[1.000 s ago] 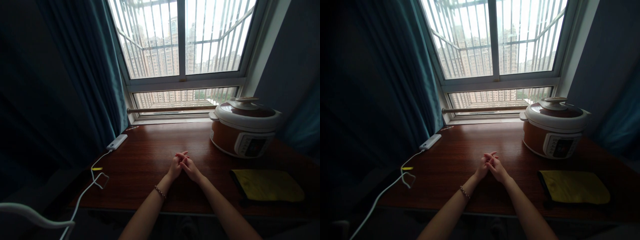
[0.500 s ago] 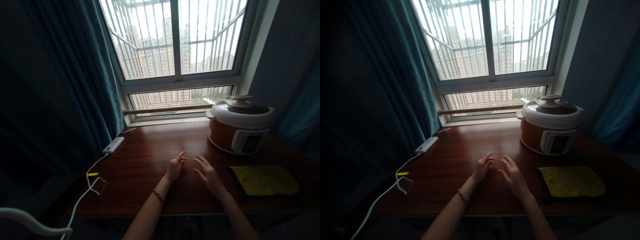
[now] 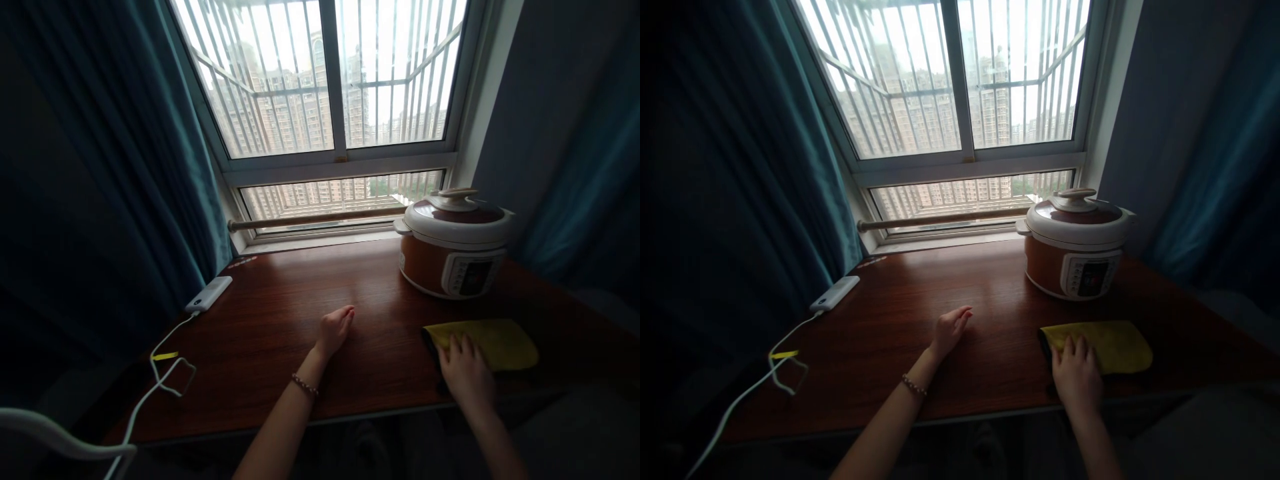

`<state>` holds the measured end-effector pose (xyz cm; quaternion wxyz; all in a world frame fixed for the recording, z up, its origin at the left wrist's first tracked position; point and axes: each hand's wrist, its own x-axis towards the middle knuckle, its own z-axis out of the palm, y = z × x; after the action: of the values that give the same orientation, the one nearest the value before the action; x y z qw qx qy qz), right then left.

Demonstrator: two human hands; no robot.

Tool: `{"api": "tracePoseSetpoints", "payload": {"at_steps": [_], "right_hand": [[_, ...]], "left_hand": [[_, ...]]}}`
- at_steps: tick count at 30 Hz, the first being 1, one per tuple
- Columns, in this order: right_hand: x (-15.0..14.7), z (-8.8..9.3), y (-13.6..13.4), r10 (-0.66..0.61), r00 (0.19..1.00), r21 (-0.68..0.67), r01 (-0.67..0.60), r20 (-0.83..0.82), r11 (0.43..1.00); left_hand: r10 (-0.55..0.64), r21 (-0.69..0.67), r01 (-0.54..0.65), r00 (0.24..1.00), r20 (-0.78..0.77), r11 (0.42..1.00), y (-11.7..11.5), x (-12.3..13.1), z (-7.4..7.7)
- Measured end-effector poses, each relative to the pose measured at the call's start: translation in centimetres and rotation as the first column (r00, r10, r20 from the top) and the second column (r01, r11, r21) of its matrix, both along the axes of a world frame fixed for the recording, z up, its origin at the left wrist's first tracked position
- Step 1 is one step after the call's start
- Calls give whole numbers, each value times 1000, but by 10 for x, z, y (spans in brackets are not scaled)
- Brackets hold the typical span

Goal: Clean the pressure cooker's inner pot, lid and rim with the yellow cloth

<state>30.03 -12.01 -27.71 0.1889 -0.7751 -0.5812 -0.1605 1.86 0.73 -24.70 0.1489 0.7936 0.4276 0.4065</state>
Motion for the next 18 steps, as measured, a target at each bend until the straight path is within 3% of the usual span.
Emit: {"api": "tracePoseSetpoints", "payload": {"at_steps": [3,7,11,14,16,18], "right_hand": [[-37,14,3,-123,990,-111,130,68,985],[-78,26,10,-127,990,-219,139,68,966],[-111,28,22,-114,992,-244,100,-45,965],[-129,22,30,52,973,-109,-78,-225,991],[-133,17,32,225,933,1,-235,-281,972],[-130,15,29,300,906,31,-305,-299,952]], "left_hand": [[30,8,-30,1000,-1,1000,1,-3,0],[87,16,-87,996,15,996,2,-5,5],[102,-3,-102,993,58,995,-10,28,17],[4,-61,1,997,78,998,-27,76,21],[-98,-114,106,992,75,988,-36,105,18],[-173,-170,183,982,70,968,-41,121,12]]}}
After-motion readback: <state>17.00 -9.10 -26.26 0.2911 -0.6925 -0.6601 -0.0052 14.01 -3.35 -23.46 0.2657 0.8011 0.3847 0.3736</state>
